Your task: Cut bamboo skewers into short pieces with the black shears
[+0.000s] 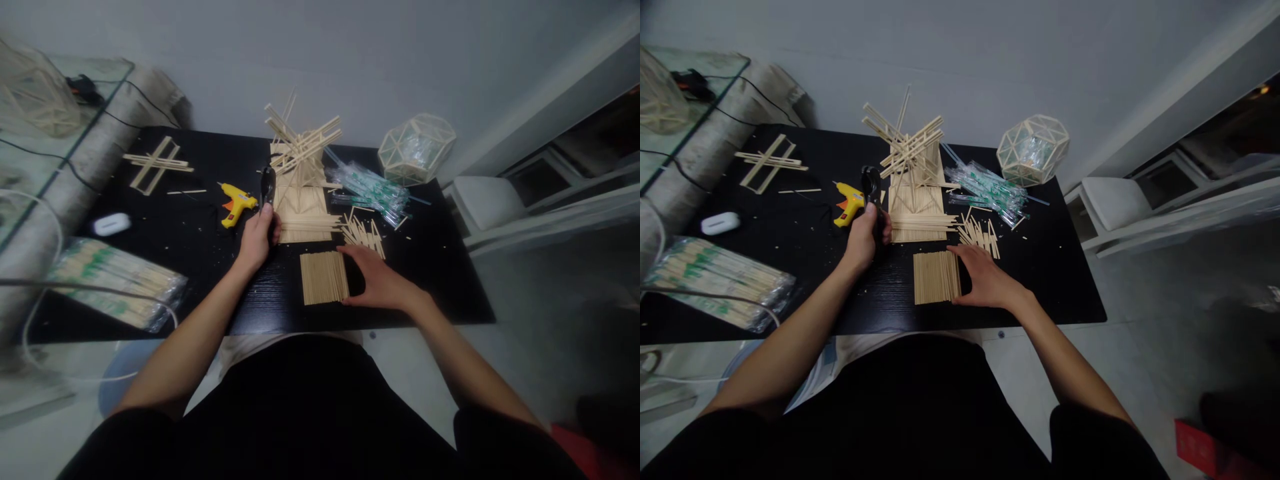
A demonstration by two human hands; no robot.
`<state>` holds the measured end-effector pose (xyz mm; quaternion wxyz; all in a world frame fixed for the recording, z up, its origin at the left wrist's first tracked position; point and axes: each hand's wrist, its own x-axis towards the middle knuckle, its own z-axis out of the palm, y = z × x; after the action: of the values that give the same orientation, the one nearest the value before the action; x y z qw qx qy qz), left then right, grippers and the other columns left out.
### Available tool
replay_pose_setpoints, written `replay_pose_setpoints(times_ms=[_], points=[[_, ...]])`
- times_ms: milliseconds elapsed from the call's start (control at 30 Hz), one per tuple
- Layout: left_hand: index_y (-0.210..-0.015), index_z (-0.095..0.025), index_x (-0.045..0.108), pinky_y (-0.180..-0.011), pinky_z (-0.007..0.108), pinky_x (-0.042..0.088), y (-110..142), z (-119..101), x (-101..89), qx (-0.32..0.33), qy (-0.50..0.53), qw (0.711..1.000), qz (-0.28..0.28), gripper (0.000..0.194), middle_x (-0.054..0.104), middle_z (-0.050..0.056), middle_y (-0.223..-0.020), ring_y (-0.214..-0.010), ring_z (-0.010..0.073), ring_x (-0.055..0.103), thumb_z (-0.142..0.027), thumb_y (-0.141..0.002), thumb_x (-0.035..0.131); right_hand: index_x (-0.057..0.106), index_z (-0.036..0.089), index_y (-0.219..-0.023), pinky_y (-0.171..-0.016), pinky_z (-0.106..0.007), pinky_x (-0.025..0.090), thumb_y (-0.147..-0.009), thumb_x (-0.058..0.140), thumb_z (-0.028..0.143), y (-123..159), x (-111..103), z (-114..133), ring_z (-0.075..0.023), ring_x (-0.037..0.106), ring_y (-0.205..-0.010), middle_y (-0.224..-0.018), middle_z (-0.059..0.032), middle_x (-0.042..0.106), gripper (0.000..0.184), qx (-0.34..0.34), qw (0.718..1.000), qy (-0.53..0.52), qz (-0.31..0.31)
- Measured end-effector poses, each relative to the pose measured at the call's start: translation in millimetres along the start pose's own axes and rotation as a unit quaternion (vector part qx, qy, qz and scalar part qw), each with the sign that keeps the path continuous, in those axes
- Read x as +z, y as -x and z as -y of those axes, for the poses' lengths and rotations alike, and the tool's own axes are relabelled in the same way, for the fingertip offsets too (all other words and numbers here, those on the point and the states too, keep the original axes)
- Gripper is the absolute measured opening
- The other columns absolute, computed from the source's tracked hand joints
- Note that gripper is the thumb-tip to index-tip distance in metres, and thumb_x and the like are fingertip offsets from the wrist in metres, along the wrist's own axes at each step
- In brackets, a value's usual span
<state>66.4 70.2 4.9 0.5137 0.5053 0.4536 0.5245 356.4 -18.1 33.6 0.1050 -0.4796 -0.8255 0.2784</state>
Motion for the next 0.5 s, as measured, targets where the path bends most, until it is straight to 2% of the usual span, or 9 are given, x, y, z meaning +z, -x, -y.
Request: replay_pose_setpoints(times_ms=[233, 333, 500], points=[[-0.07, -0.022, 0.056, -0.044, 0.027, 0.035, -0.2, 0.4, 0.8, -0.001, 0.005, 1.0, -0.001, 0.062, 0.048, -0.002, -0.056, -0.046, 0.0112, 0.045, -0.081, -0.088, 0.053, 0.02, 0.033, -0.167, -0.127, -0.057, 0.028, -0.07, 0.09, 0.037, -4.4, 4.3, 0.4, -0.0367, 0.034, -0.155, -0.166, -0.0109, 0.039, 0.12, 0.003, 1.0, -0.012, 0.02], [-0.07, -0.022, 0.055, -0.044, 0.026, 0.036, -0.1, 0.7, 0.8, 0.0, 0.009, 1.0, 0.003, 0.062, 0.048, -0.002, -0.056, -0.045, 0.011, 0.044, -0.08, -0.089, 0.052, 0.017, 0.034, -0.168, -0.127, -0.059, 0.026, -0.07, 0.091, 0.039, -4.7, 3.9, -0.2, -0.0378, 0.03, -0.157, -0.168, -0.0112, 0.036, 0.123, 0.002, 0.999, -0.018, 0.028], [-0.071, -0.021, 0.056, -0.045, 0.026, 0.035, -0.2, 2.3, -0.6, -0.002, 0.008, 1.0, 0.003, 0.061, 0.048, -0.002, -0.056, -0.046, 0.0111, 0.044, -0.08, -0.089, 0.052, 0.021, 0.033, -0.167, -0.127, -0.061, 0.025, -0.069, 0.094, 0.039, -5.8, 3.5, -1.6, -0.0377, 0.032, -0.156, -0.168, -0.0115, 0.036, 0.122, 0.013, 0.999, -0.017, 0.037]])
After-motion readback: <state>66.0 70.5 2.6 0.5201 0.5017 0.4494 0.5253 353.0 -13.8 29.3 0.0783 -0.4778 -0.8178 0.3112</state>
